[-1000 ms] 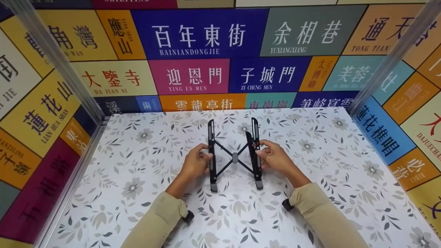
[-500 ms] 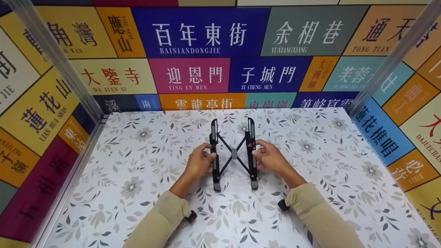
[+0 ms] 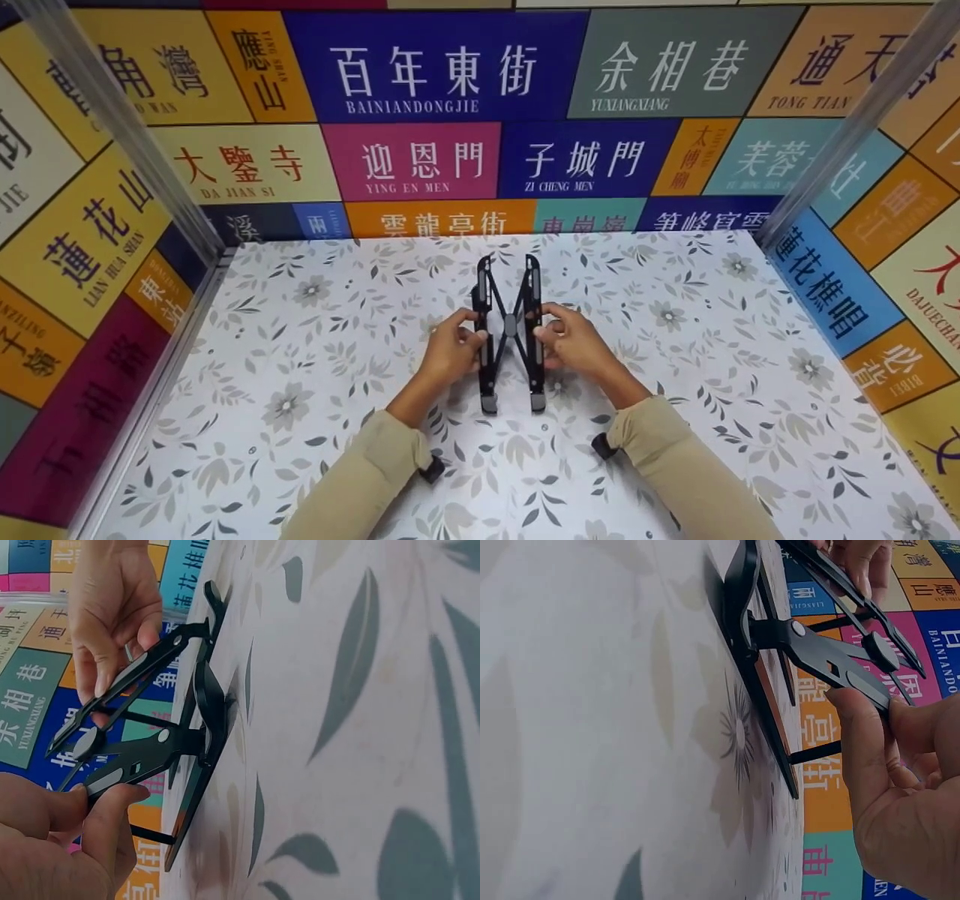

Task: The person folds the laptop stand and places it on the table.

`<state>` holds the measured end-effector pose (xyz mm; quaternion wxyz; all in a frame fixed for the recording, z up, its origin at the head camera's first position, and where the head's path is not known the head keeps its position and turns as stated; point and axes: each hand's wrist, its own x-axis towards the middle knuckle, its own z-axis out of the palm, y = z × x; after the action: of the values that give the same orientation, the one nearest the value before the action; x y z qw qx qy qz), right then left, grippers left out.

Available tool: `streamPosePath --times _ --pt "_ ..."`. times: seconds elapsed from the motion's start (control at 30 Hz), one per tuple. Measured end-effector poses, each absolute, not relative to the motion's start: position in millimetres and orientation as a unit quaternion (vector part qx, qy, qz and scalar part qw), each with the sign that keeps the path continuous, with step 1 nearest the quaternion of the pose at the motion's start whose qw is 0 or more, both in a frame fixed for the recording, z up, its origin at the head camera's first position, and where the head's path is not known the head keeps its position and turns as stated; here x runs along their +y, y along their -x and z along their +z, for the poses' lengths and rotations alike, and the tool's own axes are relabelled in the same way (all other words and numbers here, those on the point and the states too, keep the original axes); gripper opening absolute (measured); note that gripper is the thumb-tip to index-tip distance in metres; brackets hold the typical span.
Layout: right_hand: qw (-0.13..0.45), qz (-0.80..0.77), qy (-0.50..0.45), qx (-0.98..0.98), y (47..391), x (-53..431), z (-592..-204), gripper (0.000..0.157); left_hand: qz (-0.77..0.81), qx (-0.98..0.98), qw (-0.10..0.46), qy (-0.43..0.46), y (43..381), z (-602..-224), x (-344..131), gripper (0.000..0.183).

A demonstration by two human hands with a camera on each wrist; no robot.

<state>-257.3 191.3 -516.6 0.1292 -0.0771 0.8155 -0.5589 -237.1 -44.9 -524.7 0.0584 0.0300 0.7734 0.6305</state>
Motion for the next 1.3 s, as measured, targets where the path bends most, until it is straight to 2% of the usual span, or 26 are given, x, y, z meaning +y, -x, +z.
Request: streamPosePath --times 0.37,0.63,0.87,1.3 --pt "0.142 -0.583 0.059 0.798 256.3 171.8 -517.9 0.034 0.641 0.764 0.061 -0.034 235.5 -525.2 -30.1 0.024" --pt "0.138 -0.598 0.037 0.789 253.0 166.2 -519.1 0.038 0.66 0.745 0.094 -0.029 236.0 -527.1 -23.4 0.025" --pt "0.144 -0.599 0.034 0.787 254.1 166.0 -520.7 0.041 0.666 0.738 0.101 -0.027 237.8 -527.1 -22.5 0.022" --pt "0.147 -0.6 0.042 0.785 254.8 172.0 -525.3 0.039 0.662 0.742 0.103 -0.027 238.5 -527.6 -18.7 0.033"
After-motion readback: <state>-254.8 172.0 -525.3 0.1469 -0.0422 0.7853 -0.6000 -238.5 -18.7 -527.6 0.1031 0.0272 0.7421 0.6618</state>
